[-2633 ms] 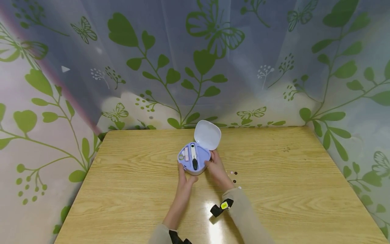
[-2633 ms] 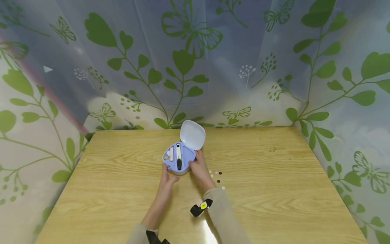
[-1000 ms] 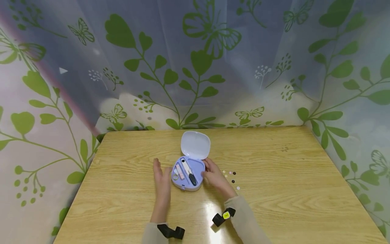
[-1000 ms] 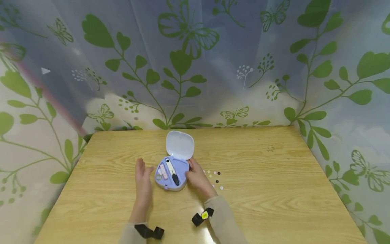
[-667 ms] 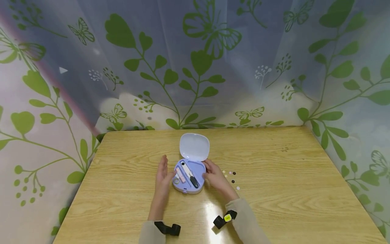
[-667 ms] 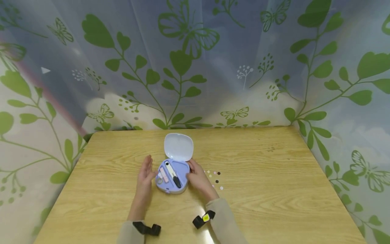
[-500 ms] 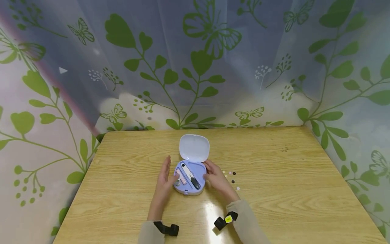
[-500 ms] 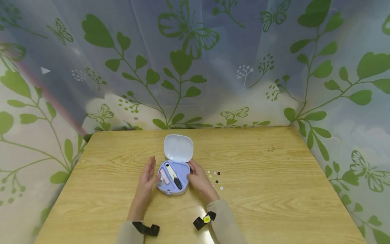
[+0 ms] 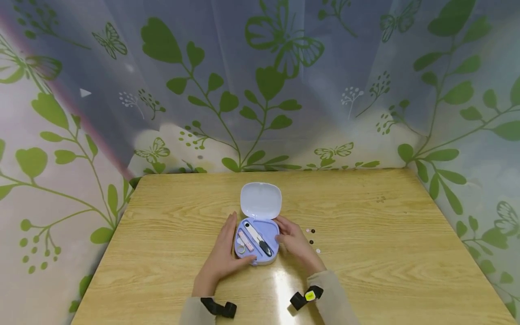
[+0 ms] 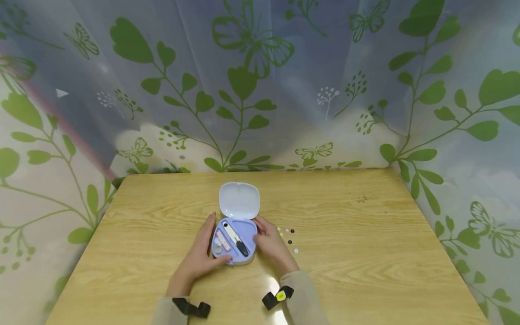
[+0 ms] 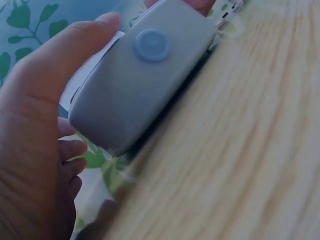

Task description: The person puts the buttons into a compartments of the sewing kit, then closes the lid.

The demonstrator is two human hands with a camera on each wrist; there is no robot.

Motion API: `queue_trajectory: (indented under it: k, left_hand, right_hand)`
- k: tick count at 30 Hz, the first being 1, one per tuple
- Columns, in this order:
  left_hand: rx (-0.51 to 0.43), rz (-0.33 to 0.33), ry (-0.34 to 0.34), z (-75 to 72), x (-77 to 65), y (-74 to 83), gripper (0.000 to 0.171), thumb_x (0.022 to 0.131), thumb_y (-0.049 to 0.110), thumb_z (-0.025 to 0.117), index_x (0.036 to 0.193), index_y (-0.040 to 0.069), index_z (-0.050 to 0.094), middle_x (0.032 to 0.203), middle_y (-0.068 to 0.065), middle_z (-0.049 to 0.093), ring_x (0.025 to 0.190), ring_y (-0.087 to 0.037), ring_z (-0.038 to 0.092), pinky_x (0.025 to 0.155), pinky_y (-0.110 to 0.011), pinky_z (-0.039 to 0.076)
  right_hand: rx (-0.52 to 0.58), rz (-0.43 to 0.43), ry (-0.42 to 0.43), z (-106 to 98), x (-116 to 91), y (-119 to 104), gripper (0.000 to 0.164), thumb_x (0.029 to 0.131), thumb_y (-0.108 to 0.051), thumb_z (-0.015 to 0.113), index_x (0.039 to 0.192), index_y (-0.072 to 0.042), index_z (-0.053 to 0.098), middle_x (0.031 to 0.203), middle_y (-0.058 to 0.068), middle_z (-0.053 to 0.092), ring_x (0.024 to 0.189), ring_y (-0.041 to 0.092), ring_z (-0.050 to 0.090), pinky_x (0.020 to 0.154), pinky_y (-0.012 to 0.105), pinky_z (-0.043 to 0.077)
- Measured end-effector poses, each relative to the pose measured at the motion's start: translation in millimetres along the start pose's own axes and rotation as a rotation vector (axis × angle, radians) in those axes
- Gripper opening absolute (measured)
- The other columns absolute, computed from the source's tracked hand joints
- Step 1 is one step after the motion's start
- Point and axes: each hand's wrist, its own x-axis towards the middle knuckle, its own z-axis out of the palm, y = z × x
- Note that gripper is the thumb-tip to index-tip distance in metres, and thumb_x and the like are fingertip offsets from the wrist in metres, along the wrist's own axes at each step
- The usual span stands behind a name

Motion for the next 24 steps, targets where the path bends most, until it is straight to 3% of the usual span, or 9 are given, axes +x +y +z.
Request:
queue_trajectory:
  k: [10, 24]
  left_hand:
    - [0.13, 0.071, -0.013, 1.4, -2.3, -3.5, 0.135, 0.061, 0.076, 0.077, 0.159, 0.008, 0.016, 0.165, -0.011, 0.017, 0.151, -0.028, 0.012, 0.12, -0.054, 0.02]
    - [0.174, 0.07, -0.038, 5.4, -3.5, -4.5, 0.135, 0.062, 0.082, 0.071, 0.16, 0.009, 0.011, 0.166, -0.007, 0.012, 0.152, -0.021, 0.005, 0.123, -0.044, 0.013]
  right_hand:
    - [-0.036, 0.03, -0.024, -3.0, -3.5, -2.3, 0.065, 0.083, 0.02, 0.044, 0.147, 0.011, 0.036, 0.146, 0.029, 0.044, 0.138, 0.039, 0.039, 0.116, 0.047, 0.03]
    - [-0.046, 0.013, -0.071, -7.2, -4.9, 0.7, 0.066, 0.085, 0.018, 0.044, 0.149, 0.011, 0.032, 0.149, 0.028, 0.04, 0.139, 0.04, 0.037, 0.116, 0.047, 0.029]
